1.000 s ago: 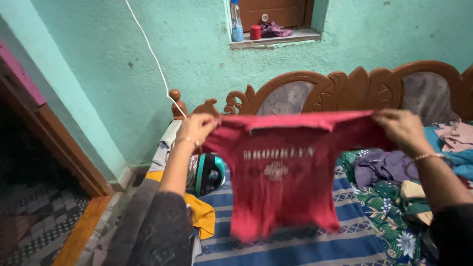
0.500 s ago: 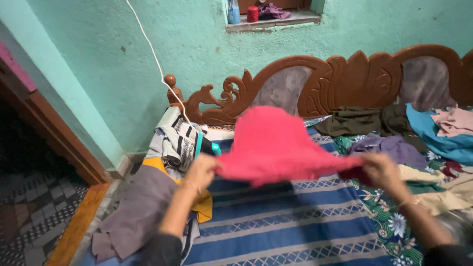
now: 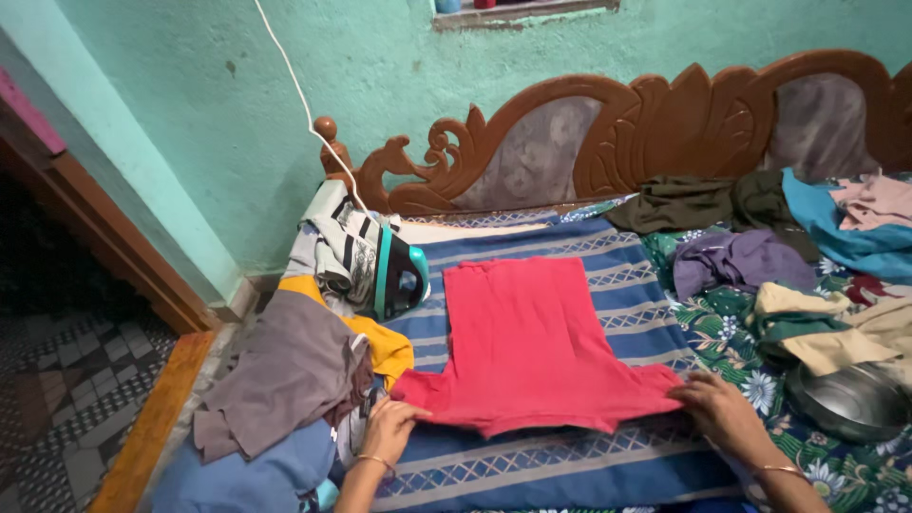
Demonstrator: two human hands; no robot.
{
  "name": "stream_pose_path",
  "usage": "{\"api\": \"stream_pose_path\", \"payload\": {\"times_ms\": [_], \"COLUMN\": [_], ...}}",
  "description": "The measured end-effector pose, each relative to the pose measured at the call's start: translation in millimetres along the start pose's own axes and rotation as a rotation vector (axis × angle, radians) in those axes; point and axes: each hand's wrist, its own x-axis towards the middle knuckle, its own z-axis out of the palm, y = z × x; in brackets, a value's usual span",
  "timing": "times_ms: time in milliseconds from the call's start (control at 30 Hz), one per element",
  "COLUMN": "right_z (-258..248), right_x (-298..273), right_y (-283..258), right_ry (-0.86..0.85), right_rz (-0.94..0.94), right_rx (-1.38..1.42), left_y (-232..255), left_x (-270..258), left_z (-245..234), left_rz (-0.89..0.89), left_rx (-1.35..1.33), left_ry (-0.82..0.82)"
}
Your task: The person irons a red t-shirt on a bed. They smooth the fabric, use a teal electric iron to press the back and front, and flip the shirt to iron both sides.
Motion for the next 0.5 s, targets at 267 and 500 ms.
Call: {"api": "stream_pose_path", "payload": {"times_ms": [267, 500], "right_z": [1.7, 105.5], "right_x": [-15.3, 81.1], "right_y": [-18.0, -164.4], "right_ry": [-0.575, -0.216], "right_rz": [0.215, -0.048], "right_rx": [-0.215, 0.212], "left_y": [78.8, 128.1], "left_x": [-17.8, 50.9], "left_z": [-37.1, 111.7], "left_rz": [0.042, 0.052], "left_rx": [0.349, 0.081], "left_ry": [-0.205, -0.031]}}
